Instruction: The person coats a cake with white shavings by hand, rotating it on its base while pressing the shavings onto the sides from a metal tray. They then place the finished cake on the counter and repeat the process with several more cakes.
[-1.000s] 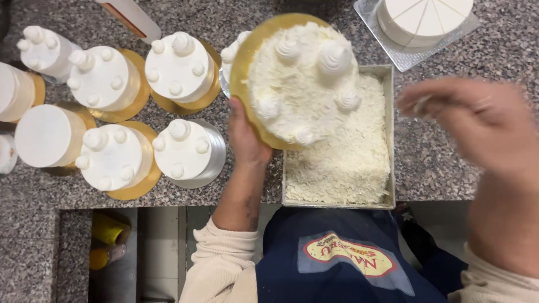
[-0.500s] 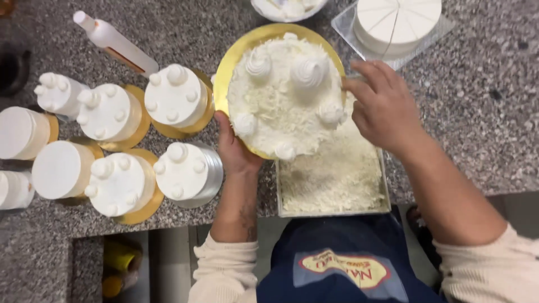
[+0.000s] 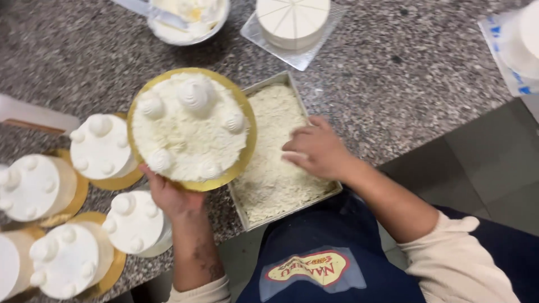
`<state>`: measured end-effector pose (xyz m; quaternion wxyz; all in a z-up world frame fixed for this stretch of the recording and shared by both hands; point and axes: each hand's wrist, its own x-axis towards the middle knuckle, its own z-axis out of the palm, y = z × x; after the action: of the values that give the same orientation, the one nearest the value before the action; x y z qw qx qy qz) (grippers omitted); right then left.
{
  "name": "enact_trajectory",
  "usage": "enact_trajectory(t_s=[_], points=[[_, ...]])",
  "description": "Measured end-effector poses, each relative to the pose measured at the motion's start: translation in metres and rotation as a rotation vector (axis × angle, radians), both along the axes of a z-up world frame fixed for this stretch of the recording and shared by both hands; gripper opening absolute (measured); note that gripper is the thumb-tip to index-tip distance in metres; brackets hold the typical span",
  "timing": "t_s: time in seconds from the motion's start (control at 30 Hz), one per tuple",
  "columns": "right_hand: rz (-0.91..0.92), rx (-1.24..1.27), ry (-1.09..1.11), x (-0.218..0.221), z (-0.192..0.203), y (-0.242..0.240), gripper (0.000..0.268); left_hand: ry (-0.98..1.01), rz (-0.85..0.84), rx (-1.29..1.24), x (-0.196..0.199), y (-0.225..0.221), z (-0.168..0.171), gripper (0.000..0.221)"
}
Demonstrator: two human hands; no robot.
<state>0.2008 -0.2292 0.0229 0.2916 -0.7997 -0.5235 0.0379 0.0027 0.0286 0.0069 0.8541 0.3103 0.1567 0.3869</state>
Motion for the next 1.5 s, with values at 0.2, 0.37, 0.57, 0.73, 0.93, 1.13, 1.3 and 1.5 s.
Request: enact_trajectory(t_s=[0.2, 0.37, 0.57, 0.73, 0.93, 1.13, 1.3, 1.5], points=[[-0.062, 0.190, 0.309, -0.023, -0.024, -0.045, 0.043, 0.091, -0.070, 0.009, 0.011, -0.009, 0.007, 0.066], [-0.159, 0.623, 1.447, -0.033, -0.064, -0.065, 0.056, 0.089, -0.270, -0.121, 0.038, -0.044, 0.004, 0.064], [-0.292, 0.915, 1.561, -0.052, -0.086, -0.097, 0.055, 0.245, -0.503, -0.290, 0.067, -0.095, -0.001, 0.067], [-0.520, 0.998, 1.458, -0.045, -0.083, -0.122, 0.047, 0.209, -0.684, -0.244, 0.101, -0.122, -0.012, 0.070], [-0.581, 1.202, 1.391, 0.011, -0.078, -0.158, 0.050, 0.403, -0.676, 0.097, 0.133, -0.128, -0.015, 0.079], [-0.619, 1.257, 1.312, 0.108, -0.111, -0.190, 0.040, 0.453, -0.338, 0.166, 0.111, -0.098, -0.012, 0.070], [-0.582, 1.285, 1.249, 0.200, -0.156, -0.177, 0.038, 0.418, -0.225, 0.184, 0.104, -0.102, -0.014, 0.064], [-0.537, 1.235, 1.289, 0.300, -0.188, -0.135, 0.033, 0.400, -0.194, 0.296, 0.113, -0.113, -0.009, 0.065]])
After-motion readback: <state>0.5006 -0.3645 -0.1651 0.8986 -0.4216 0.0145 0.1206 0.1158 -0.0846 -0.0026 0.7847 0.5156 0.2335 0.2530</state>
